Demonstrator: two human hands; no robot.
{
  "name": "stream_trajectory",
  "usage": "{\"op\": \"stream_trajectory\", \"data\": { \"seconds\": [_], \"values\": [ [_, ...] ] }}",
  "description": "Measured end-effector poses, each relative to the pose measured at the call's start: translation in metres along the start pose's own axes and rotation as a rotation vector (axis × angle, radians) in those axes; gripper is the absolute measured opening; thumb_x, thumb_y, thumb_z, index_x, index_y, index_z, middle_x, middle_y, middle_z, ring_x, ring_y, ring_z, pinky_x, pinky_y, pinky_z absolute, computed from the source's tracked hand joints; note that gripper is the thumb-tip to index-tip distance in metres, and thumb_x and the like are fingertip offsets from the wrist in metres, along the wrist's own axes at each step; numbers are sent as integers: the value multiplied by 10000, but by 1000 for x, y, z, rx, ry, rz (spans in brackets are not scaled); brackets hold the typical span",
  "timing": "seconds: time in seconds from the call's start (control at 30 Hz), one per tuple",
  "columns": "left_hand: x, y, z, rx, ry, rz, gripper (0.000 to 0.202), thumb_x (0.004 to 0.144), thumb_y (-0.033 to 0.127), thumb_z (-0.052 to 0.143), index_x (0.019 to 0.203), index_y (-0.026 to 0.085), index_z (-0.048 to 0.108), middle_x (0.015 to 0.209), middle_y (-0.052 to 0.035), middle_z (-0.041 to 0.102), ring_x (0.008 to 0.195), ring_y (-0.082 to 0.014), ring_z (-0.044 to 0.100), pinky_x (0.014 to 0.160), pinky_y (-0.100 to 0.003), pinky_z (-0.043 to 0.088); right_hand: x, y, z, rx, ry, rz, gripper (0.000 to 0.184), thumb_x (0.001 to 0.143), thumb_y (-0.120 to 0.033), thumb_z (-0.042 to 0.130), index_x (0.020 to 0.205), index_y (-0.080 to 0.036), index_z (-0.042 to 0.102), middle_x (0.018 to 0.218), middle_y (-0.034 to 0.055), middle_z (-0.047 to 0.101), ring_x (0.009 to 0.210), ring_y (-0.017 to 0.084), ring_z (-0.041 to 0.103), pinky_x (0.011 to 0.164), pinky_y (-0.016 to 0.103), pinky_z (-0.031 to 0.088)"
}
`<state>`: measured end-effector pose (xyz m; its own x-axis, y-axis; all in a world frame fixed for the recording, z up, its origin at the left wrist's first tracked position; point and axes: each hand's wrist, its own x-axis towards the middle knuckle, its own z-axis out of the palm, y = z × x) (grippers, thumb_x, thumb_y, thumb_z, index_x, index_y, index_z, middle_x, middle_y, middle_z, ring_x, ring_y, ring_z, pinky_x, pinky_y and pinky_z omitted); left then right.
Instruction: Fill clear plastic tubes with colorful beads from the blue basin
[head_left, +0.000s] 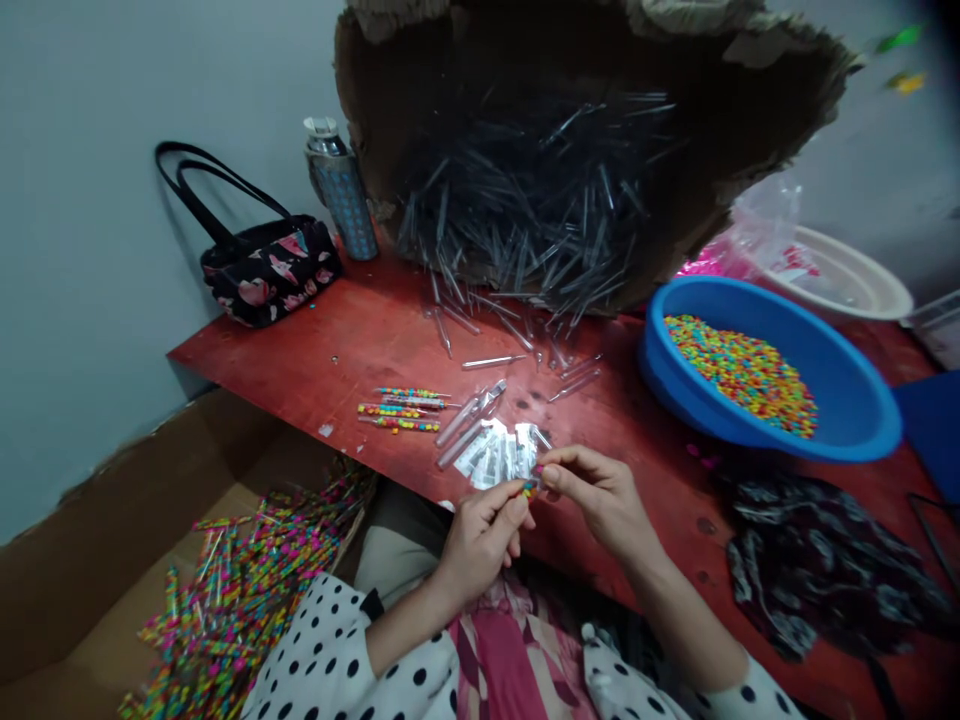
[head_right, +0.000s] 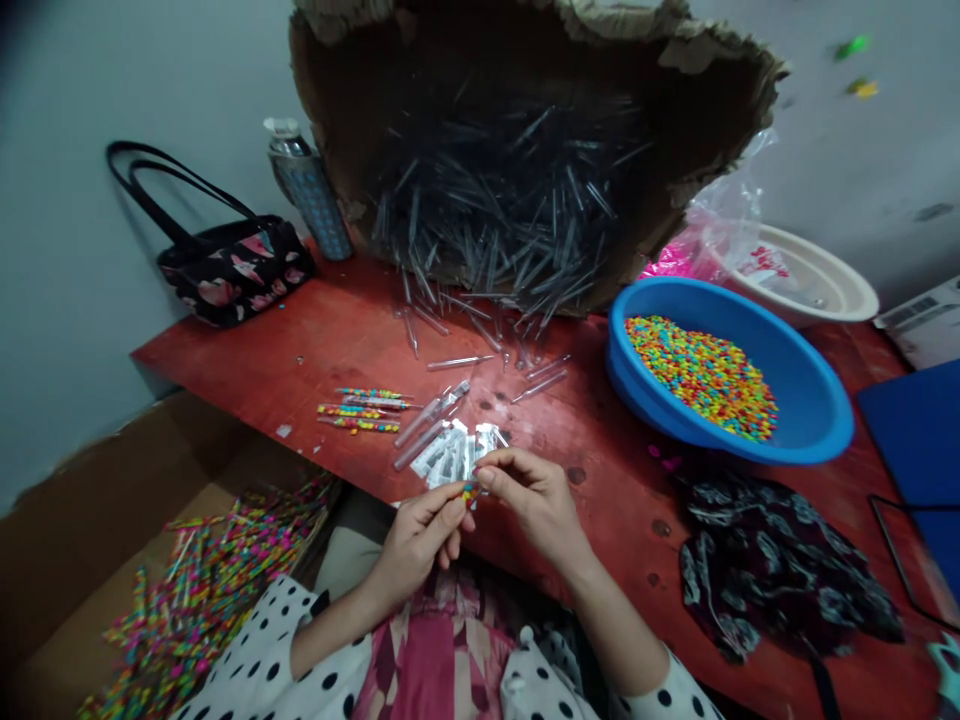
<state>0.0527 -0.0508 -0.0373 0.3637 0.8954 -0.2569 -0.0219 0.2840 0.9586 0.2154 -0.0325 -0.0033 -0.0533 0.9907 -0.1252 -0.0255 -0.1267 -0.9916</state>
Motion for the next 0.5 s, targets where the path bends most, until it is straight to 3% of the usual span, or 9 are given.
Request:
{"op": "stream_trajectory", "data": {
  "seconds": [0.27, 0.5],
  "values": [
    [1, 2, 2, -137, 37, -7, 379, 844, 424, 514, 1093, 156, 612, 713, -11, 590, 478, -67, 534, 415, -168, 458, 1, 11, 20, 464, 248, 175, 194, 640, -306, 766, 765, -181, 685, 657, -15, 608, 553, 86, 535, 502, 187, 460],
    [2, 6, 2, -323, 49, -66, 320, 821, 426, 548, 928, 131, 608, 719, -8, 574, 473, -73, 546, 404, -177, 479, -1, 10, 26, 316, 314, 96, 191, 647, -287, 761, 789, -179, 691, 667, 3, 642, 573, 96, 556, 544, 208, 467]
  ]
}}
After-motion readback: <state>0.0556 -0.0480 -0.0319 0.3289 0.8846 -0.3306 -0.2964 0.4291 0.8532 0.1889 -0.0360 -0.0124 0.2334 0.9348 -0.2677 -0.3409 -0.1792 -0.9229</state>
